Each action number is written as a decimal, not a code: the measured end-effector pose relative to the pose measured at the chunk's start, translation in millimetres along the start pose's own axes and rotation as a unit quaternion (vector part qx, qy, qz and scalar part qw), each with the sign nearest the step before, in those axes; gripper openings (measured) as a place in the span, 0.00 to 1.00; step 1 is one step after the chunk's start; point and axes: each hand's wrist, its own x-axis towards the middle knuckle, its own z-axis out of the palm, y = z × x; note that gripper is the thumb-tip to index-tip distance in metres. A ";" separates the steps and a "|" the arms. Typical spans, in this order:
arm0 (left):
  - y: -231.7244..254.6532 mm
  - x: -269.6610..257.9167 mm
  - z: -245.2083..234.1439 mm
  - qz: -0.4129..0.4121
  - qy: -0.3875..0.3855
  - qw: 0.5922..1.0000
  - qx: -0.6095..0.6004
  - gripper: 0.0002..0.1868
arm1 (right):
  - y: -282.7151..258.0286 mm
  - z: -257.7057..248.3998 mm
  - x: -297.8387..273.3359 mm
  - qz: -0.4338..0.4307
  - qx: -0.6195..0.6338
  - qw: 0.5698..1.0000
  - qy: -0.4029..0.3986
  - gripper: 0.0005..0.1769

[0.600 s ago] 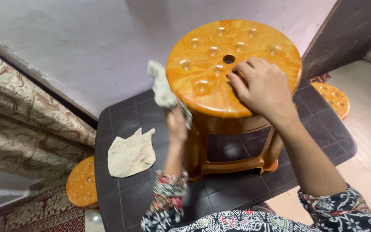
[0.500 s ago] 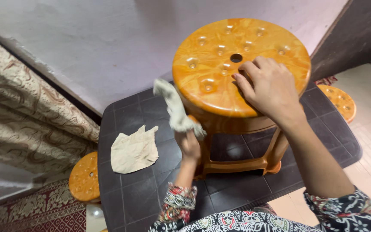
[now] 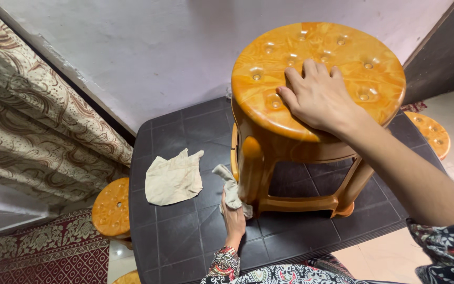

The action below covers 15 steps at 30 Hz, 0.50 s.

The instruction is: The person wipes the top and sides of an orange plastic stool with a light-colored cloth. They rotate the stool to access different areas and continue wiping the surface and legs repeatedly.

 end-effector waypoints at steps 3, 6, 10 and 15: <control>2.2 22.8 7.0 -0.001 0.001 0.999 -0.050 0.36 | -3.0 6.6 6.5 0.030 0.013 0.999 0.025 0.25; 6.8 75.0 11.1 -0.019 -0.022 0.996 -0.082 0.30 | 1.6 13.7 14.0 0.044 -0.011 0.999 0.018 0.29; -2.2 146.3 25.1 0.011 -0.073 0.997 0.001 0.27 | 14.3 23.0 24.7 0.054 0.022 0.998 -0.008 0.36; -34.2 127.9 51.4 -0.109 -0.066 0.976 -0.175 0.26 | 27.6 25.0 26.5 0.028 0.056 0.998 -0.007 0.41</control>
